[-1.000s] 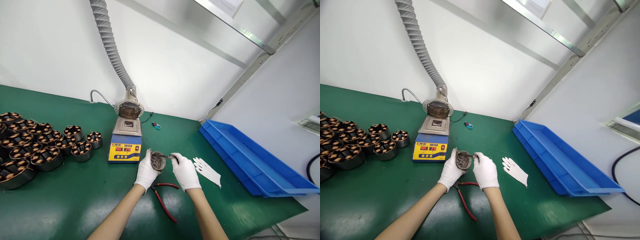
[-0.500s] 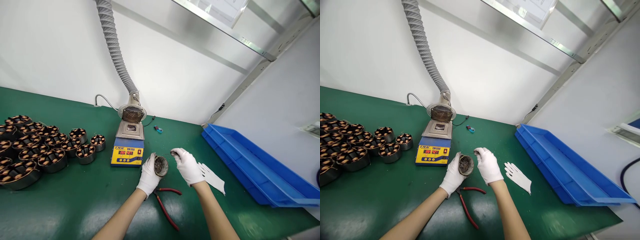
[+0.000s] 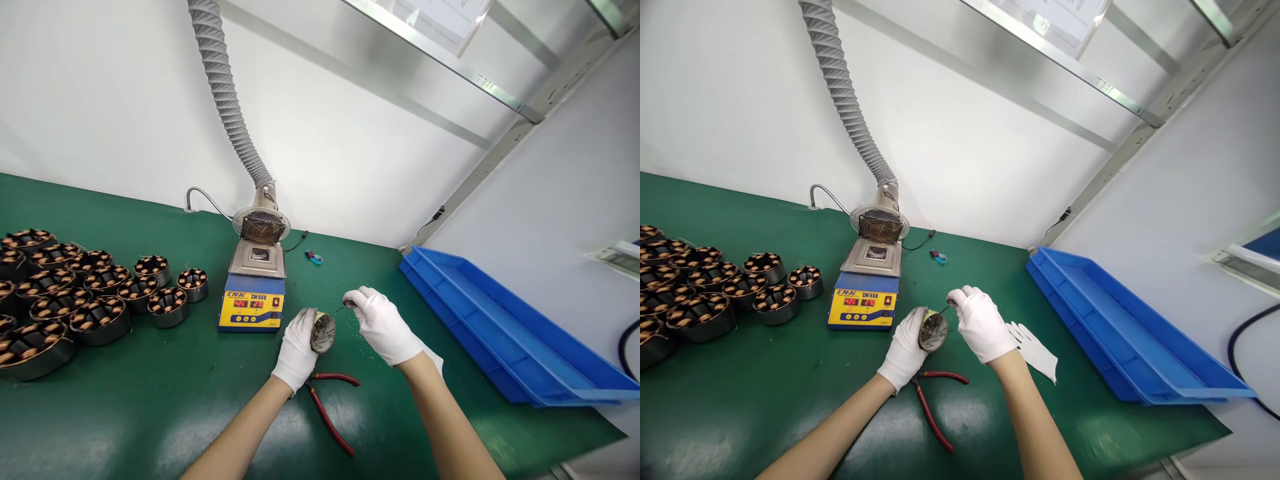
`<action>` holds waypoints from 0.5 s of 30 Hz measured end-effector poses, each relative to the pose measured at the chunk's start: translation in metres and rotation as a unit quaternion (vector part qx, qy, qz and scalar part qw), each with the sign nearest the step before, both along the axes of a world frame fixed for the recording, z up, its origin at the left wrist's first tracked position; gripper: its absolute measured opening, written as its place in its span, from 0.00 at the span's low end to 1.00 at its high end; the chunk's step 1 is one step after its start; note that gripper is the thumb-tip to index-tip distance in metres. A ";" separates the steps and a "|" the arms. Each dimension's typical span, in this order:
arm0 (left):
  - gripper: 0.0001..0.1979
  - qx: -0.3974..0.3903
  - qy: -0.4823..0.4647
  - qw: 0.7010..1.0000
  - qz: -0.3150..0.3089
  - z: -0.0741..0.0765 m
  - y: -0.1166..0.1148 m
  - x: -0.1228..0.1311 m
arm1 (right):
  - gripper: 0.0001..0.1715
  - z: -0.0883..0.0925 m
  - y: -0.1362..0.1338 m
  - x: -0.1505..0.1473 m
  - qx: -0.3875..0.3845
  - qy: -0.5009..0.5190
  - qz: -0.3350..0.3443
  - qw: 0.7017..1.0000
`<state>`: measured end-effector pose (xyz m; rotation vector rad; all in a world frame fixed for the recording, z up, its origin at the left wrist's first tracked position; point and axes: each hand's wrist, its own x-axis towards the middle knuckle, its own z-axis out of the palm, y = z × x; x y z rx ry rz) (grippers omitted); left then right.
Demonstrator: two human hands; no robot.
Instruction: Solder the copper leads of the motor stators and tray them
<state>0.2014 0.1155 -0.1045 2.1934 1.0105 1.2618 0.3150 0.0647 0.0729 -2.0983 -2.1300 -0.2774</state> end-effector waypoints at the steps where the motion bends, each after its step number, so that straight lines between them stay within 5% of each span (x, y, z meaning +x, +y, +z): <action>1: 0.33 -0.002 0.001 1.000 -0.002 0.000 0.000 0.000 | 0.14 0.002 -0.002 0.000 0.001 -0.003 -0.002 1.000; 7: 0.35 -0.042 0.003 0.999 -0.019 0.004 -0.002 -0.001 | 0.14 -0.002 -0.011 -0.003 -0.016 -0.036 -0.034 0.999; 15: 0.45 -0.202 -0.013 0.979 0.035 0.016 0.002 -0.005 | 0.16 -0.057 0.009 -0.012 -0.040 -0.023 -0.094 0.995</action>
